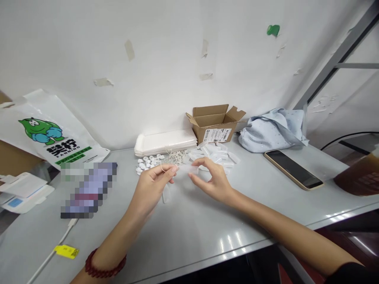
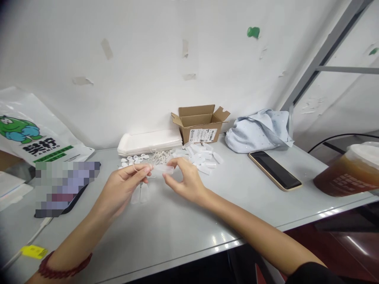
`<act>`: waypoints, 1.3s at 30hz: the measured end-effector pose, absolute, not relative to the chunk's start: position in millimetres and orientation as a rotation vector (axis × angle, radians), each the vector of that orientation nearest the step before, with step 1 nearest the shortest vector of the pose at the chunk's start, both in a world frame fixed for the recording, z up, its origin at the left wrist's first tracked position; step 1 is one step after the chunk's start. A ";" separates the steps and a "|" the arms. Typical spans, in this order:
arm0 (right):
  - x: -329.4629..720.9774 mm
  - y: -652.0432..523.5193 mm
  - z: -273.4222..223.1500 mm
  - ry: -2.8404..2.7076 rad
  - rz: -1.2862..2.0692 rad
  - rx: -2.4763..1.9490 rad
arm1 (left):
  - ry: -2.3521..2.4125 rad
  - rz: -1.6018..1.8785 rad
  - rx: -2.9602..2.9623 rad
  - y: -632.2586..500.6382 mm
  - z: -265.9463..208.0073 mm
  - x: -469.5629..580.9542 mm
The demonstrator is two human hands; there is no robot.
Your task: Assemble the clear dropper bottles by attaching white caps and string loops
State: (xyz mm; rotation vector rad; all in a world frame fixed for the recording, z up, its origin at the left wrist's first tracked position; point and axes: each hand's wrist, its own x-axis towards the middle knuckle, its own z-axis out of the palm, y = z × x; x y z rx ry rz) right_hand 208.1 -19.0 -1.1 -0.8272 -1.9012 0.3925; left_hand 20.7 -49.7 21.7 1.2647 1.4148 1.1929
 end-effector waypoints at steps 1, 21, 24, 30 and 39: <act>207.7 -20.3 -0.8 -1.885 0.422 -0.824 | 1.418 1.190 1.262 -50.7 21.5 21.3; 204.9 -25.8 -3.5 -1.882 0.466 -0.768 | 1.247 1.212 1.121 -53.2 29.1 23.0; 204.6 -25.8 -5.1 -1.892 0.430 -0.767 | 1.218 1.179 1.123 -53.0 32.2 23.5; 204.8 -24.6 -9.5 -1.957 0.383 -0.802 | 1.245 1.144 1.150 -52.3 31.6 21.4; 200.8 -22.1 -20.9 -1.958 0.475 -0.828 | 1.284 1.039 1.207 -48.4 24.5 18.9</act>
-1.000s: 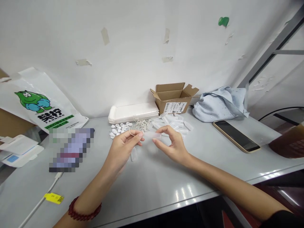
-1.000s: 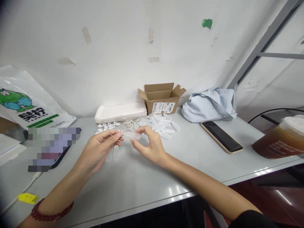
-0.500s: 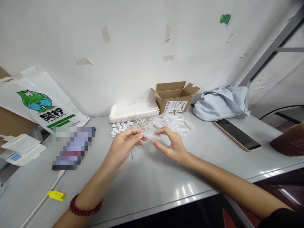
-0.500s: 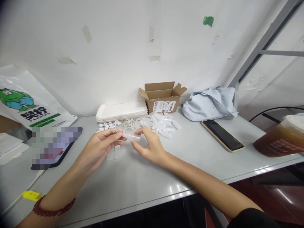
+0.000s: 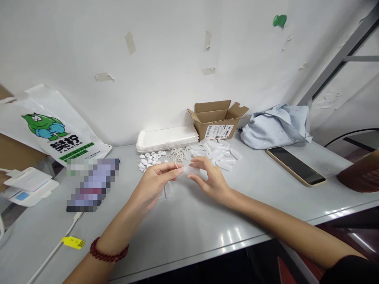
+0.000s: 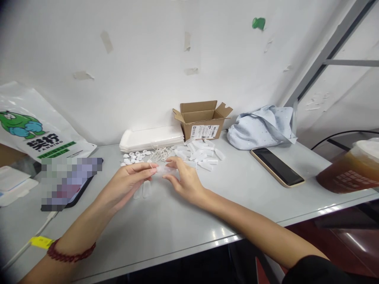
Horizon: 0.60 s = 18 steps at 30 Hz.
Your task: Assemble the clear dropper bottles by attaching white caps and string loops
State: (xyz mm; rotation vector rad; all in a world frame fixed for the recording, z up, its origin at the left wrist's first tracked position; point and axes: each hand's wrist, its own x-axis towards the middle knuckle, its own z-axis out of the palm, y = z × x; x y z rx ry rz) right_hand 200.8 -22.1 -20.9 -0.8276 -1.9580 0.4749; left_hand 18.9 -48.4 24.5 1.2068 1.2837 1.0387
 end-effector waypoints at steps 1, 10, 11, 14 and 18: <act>200.7 -22.0 -21.6 -1.970 0.464 -0.822 | 1.282 1.029 1.227 -48.7 25.2 19.3; 201.3 -26.0 -18.5 -2.097 0.371 -0.665 | 1.253 0.942 1.396 -51.3 32.8 20.4; 201.3 -26.7 -18.0 -2.102 0.380 -0.669 | 1.255 0.933 1.414 -51.4 32.6 20.9; 201.1 -27.6 -17.6 -2.085 0.402 -0.673 | 1.288 0.938 1.437 -51.9 31.3 22.9; 200.8 -27.7 -17.0 -2.069 0.461 -0.680 | 1.290 0.920 1.457 -51.5 29.3 21.8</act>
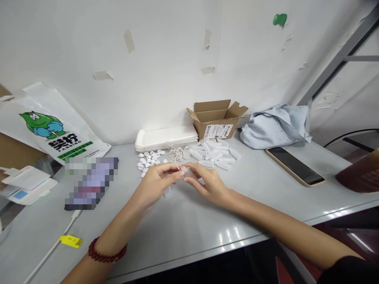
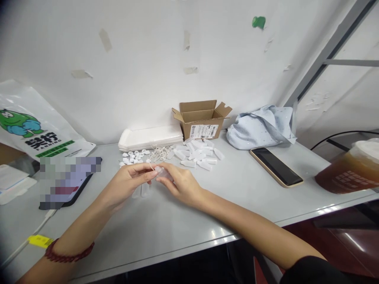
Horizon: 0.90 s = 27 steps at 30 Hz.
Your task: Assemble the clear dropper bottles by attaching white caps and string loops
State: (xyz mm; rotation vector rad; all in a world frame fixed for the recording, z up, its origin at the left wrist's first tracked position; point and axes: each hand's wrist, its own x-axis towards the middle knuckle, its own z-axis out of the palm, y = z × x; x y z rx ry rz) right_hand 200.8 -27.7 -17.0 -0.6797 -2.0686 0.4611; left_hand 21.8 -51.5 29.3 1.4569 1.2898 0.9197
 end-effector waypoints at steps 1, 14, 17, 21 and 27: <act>200.7 -27.7 -16.6 -2.071 0.478 -0.687 | 1.280 0.912 1.463 -51.1 28.9 20.8; 197.7 -24.5 -13.8 -1.765 1.042 -0.820 | 1.503 1.306 2.168 -61.0 25.2 33.0; 197.2 -24.0 -12.1 -1.639 1.229 -0.858 | 1.398 1.290 2.350 -63.4 23.0 34.3; 196.0 -24.2 -11.5 -1.499 1.424 -0.820 | 1.312 1.093 2.634 -62.9 14.2 34.9; 194.4 -25.3 -9.5 -1.458 1.547 -0.759 | 1.356 0.977 2.774 -62.6 10.6 36.3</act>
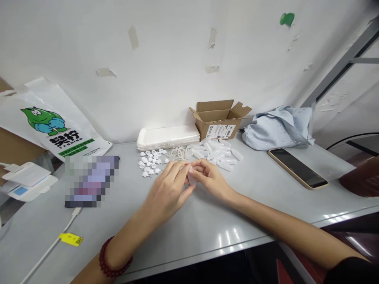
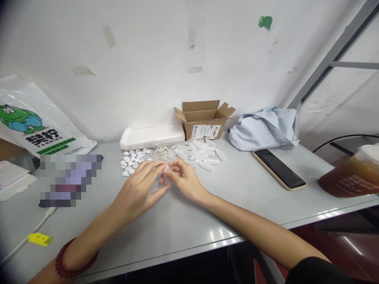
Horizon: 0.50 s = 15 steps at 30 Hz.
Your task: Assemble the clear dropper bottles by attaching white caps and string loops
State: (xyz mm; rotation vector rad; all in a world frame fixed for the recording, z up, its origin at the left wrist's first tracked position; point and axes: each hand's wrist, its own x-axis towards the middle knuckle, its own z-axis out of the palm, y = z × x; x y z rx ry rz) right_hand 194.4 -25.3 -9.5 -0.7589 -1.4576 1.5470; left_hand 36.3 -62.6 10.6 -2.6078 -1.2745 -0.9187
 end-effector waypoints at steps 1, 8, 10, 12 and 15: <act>194.5 -25.3 -9.5 -1.469 1.551 -0.755 | -1.301 -0.921 -2.612 -62.6 12.2 35.6; 195.2 -23.6 -14.7 -1.772 1.374 -0.859 | -1.576 -0.798 -2.720 -59.7 23.3 18.8; 194.6 -23.3 -16.6 -1.905 1.289 -0.871 | -1.644 -0.674 -2.784 -59.1 24.5 14.5; 194.0 -23.5 -18.2 -2.018 1.187 -0.869 | -1.703 -0.564 -2.830 -58.8 24.8 12.0; 193.6 -24.5 -19.9 -2.138 1.043 -0.830 | -1.774 -0.463 -2.856 -58.3 24.2 10.1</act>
